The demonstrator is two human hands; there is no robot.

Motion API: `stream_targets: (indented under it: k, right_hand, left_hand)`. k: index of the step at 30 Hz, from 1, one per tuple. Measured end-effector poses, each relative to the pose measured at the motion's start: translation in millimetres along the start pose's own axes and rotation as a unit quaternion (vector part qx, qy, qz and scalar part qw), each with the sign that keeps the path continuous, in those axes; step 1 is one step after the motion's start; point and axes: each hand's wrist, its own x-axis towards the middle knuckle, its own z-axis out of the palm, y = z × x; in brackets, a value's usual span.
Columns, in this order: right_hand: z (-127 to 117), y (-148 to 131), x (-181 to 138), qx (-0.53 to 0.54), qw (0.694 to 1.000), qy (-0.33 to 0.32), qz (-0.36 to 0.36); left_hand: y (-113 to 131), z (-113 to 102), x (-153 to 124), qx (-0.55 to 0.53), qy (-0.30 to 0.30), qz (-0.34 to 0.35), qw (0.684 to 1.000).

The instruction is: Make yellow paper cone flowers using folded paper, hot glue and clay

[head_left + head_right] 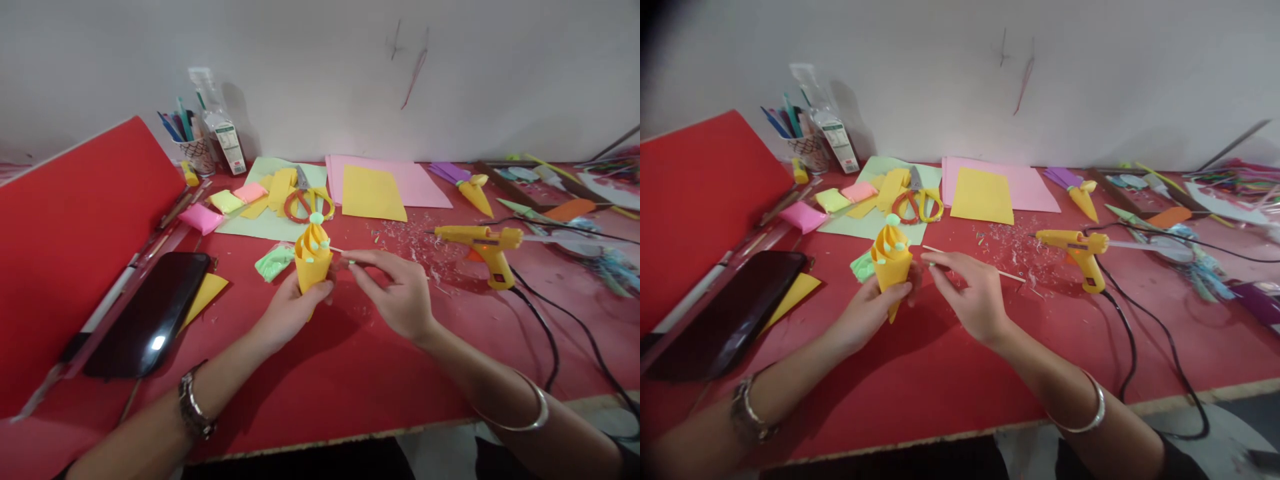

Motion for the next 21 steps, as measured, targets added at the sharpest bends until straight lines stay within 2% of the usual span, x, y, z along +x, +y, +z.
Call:
stream_targets:
  k: [5,8,13,21]
  right_hand:
    - [1.5,1.2,-3.8,0.082,0.995,0.027,0.042]
    - [0.2,-0.5,-3.0,0.072,0.996,0.045,0.012]
    - [-3.6,-6.2,1.2,0.004,0.997,0.040,-0.067]
    - [-4.2,-6.3,-0.5,-0.015,0.996,0.036,-0.080]
  left_hand:
    - [4.7,2.2,-2.9,0.056,-0.050,0.005,0.997]
    - [3.8,1.6,-2.8,0.079,-0.063,0.005,0.995]
    - [0.4,-0.3,-2.1,0.087,-0.092,0.018,0.992]
    - [3.9,-0.3,-3.3,0.100,-0.091,0.028,0.990]
